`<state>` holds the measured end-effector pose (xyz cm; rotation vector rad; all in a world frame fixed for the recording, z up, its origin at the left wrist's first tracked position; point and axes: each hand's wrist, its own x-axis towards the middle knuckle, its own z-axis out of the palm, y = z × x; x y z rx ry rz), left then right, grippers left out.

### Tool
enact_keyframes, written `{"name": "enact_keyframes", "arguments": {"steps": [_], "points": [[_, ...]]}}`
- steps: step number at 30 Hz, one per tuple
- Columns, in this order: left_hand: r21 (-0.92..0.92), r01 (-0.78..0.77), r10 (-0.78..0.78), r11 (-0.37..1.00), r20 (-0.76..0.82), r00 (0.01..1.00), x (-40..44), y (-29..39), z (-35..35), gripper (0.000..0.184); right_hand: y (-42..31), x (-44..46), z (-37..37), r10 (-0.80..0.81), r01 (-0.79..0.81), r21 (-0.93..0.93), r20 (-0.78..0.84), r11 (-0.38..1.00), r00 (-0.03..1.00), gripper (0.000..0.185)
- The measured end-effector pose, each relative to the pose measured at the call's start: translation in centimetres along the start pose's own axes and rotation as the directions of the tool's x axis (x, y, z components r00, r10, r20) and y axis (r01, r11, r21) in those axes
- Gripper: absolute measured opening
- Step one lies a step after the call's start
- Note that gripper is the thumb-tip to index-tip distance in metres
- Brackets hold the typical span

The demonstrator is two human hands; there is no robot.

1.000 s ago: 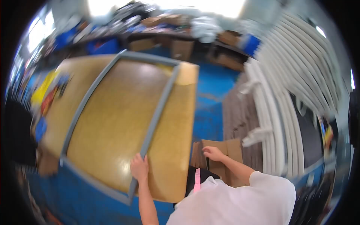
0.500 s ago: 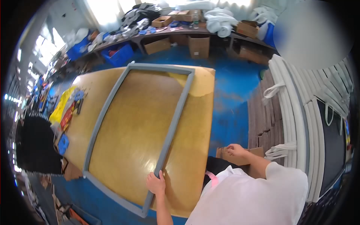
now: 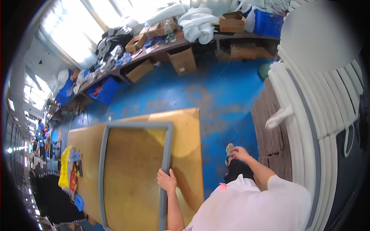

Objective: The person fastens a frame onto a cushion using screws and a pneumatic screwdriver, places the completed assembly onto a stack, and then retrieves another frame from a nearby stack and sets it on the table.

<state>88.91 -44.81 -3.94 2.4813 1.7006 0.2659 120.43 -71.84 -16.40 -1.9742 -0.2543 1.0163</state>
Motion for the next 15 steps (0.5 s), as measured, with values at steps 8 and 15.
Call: {"name": "enact_keyframes", "arguments": {"steps": [8, 15], "points": [[-0.109, 0.201, -0.228, 0.973, -0.372, 0.900, 11.0, 15.1, 4.8, 0.055, -12.5, 15.7, -8.4, -0.185, 0.251, -0.297, 0.234, 0.921, 0.954, 0.030], [-0.058, 0.021, -0.021, 0.998, 0.016, 1.000, 24.3, 24.5, 5.5, 0.064, -20.5, 34.6, -12.5, 0.037, 0.027, -0.254, 0.243, 0.967, 0.969, 0.033]]}}
